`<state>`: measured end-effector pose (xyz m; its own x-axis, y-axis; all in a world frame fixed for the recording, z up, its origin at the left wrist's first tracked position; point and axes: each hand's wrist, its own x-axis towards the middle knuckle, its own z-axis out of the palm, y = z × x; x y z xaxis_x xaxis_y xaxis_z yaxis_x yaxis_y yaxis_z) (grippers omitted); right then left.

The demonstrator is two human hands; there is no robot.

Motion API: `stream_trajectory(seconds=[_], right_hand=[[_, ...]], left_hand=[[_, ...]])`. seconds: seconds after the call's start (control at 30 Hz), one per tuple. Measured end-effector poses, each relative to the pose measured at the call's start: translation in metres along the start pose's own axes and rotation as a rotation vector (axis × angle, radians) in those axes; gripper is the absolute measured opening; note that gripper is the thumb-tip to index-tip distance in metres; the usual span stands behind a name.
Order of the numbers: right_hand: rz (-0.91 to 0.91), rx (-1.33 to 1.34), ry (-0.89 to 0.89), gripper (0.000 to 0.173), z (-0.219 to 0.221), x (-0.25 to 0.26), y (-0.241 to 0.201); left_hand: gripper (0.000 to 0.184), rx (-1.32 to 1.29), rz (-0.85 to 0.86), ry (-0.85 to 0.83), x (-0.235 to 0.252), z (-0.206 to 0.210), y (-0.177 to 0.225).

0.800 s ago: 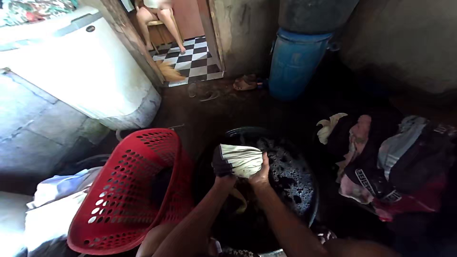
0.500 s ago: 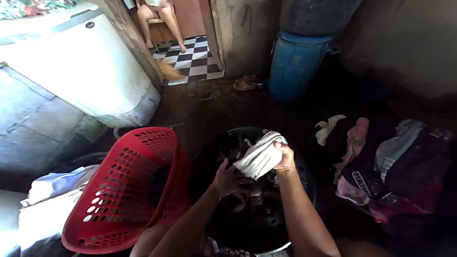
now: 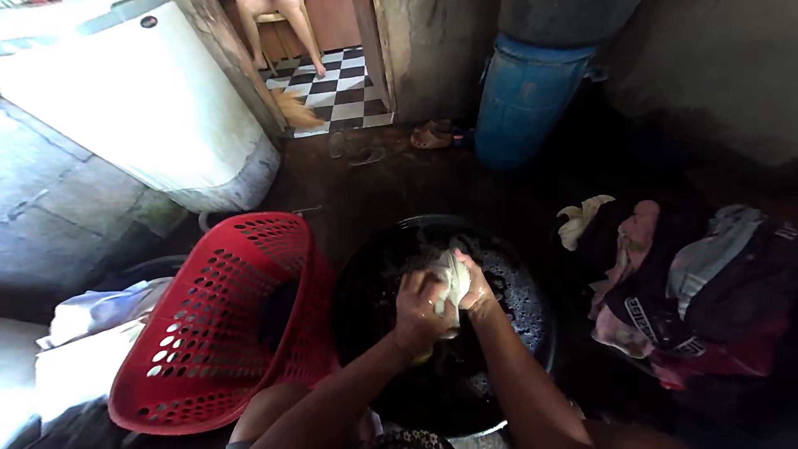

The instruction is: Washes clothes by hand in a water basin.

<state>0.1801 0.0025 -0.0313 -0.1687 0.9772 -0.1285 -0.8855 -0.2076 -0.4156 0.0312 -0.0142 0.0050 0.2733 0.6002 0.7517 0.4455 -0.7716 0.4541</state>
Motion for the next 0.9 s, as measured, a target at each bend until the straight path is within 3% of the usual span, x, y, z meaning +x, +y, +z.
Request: stream_trajectory(seconds=[0.07, 0.2, 0.27, 0.33, 0.4, 0.47, 0.57, 0.67, 0.7, 0.77, 0.83, 0.9], right_hand=[[0.101, -0.120, -0.023, 0.038, -0.002, -0.001, 0.003], [0.106, -0.479, 0.157, 0.023, 0.007, -0.004, 0.015], [0.099, -0.727, 0.253, 0.014, 0.009, -0.004, 0.020], [0.128, -0.969, 0.334, 0.012, 0.014, -0.003, 0.022], [0.074, -1.021, 0.444, 0.014, 0.016, -0.003, 0.027], [-0.089, -0.950, 0.554, 0.013, 0.013, -0.003, 0.025], [-0.411, -0.777, 0.679, 0.013, 0.018, 0.001, 0.009], [-0.716, -0.881, 0.651, 0.020, 0.041, -0.006, -0.014], [-0.830, -1.031, 0.600, 0.025, 0.050, -0.011, -0.018], [-1.081, -1.376, 0.440, 0.038, 0.065, -0.019, -0.018], [-1.302, -1.605, 0.234, 0.043, 0.074, -0.023, -0.011], [-1.387, -1.662, 0.036, 0.042, 0.081, -0.026, 0.001]], left_hand=[[0.015, 0.114, 0.167, -0.037, -0.022, 0.005, 0.002], [0.013, 0.282, 0.354, -0.198, -0.052, 0.008, -0.002], [0.004, 0.291, 0.392, -0.331, -0.058, 0.006, -0.003], [0.007, 0.281, 0.413, -0.453, -0.062, 0.003, -0.008], [0.012, 0.226, 0.417, -0.540, -0.063, 0.002, -0.019], [0.018, 0.137, 0.362, -0.614, -0.050, 0.000, -0.031], [0.039, -0.052, -0.038, -0.597, -0.021, -0.004, -0.040], [0.095, -0.520, -0.675, -0.474, 0.005, -0.005, -0.045], [0.093, -0.702, -0.889, -0.468, 0.011, -0.008, -0.043], [0.057, -0.989, -1.258, -0.484, 0.018, -0.015, -0.035], [0.085, -1.308, -1.374, -0.488, 0.014, -0.019, -0.035], [0.091, -1.627, -1.305, -0.289, 0.012, -0.015, -0.033]])
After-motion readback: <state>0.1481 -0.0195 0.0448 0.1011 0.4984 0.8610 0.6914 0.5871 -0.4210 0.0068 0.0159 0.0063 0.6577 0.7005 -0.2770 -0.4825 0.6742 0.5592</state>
